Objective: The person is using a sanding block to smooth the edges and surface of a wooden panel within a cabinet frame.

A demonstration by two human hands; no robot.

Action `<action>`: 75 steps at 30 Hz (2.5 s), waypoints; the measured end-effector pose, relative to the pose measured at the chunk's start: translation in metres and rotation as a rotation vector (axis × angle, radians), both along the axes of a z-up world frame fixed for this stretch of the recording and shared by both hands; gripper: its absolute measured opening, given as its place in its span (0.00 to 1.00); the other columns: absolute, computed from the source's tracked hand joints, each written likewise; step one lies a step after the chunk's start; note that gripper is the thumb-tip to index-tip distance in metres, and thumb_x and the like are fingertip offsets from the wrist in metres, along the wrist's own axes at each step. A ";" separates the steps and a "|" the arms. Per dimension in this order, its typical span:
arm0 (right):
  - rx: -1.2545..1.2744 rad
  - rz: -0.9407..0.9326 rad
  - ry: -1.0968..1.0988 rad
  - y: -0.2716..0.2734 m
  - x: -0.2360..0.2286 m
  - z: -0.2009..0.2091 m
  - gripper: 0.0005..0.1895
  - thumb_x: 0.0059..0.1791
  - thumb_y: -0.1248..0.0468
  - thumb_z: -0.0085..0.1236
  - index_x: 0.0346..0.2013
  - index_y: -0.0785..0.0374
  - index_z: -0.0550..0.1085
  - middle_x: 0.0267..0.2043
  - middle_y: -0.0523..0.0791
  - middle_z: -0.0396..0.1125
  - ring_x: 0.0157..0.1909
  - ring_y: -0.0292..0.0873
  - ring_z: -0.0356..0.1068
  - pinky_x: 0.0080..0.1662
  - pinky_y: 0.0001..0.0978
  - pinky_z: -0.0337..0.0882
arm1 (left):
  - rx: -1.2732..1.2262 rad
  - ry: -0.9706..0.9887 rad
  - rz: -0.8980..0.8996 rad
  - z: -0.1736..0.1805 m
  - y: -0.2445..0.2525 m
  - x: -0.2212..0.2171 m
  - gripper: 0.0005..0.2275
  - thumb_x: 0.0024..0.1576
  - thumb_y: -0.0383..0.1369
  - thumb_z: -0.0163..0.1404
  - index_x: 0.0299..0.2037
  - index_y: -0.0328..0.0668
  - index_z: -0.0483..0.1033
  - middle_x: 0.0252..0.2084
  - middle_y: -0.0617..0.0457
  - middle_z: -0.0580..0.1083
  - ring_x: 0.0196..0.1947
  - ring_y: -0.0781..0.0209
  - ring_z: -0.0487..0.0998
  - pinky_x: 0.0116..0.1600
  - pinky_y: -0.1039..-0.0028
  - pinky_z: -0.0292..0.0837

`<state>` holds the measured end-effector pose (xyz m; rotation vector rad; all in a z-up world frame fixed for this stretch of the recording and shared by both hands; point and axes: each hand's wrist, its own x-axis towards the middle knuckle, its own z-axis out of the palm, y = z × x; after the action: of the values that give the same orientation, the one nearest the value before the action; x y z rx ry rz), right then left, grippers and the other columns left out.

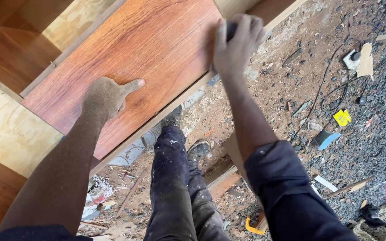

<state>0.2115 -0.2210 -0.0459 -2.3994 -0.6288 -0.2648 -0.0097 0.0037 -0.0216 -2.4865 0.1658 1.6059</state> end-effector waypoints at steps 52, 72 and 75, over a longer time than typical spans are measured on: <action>1.547 -0.387 1.933 -0.157 -0.139 0.016 0.34 0.39 0.60 0.49 0.61 0.59 0.66 0.58 0.63 0.63 0.61 0.66 0.66 0.62 0.59 0.68 | -0.392 -1.087 0.884 -0.054 -0.173 0.088 0.10 0.53 0.42 0.60 0.35 0.47 0.77 0.37 0.52 0.71 0.44 0.51 0.77 0.39 0.56 0.82; 1.371 -0.354 1.859 -0.160 -0.146 0.011 0.28 0.50 0.46 0.48 0.59 0.60 0.70 0.51 0.60 0.72 0.46 0.56 0.76 0.43 0.44 0.74 | -0.521 -0.623 1.135 0.047 -0.114 0.065 0.16 0.66 0.43 0.52 0.31 0.43 0.80 0.25 0.47 0.72 0.32 0.53 0.78 0.39 0.63 0.76; 1.311 -0.356 1.833 -0.151 -0.143 0.019 0.28 0.51 0.46 0.48 0.60 0.59 0.69 0.50 0.58 0.72 0.45 0.53 0.76 0.42 0.42 0.74 | -0.365 -0.381 1.009 0.059 -0.090 0.079 0.21 0.65 0.48 0.51 0.27 0.40 0.81 0.19 0.44 0.72 0.28 0.49 0.80 0.35 0.65 0.73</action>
<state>0.0683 -0.3721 -0.0271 -0.6978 0.6823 0.9847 0.0694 -0.0859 0.0370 -3.3668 -1.0983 1.3441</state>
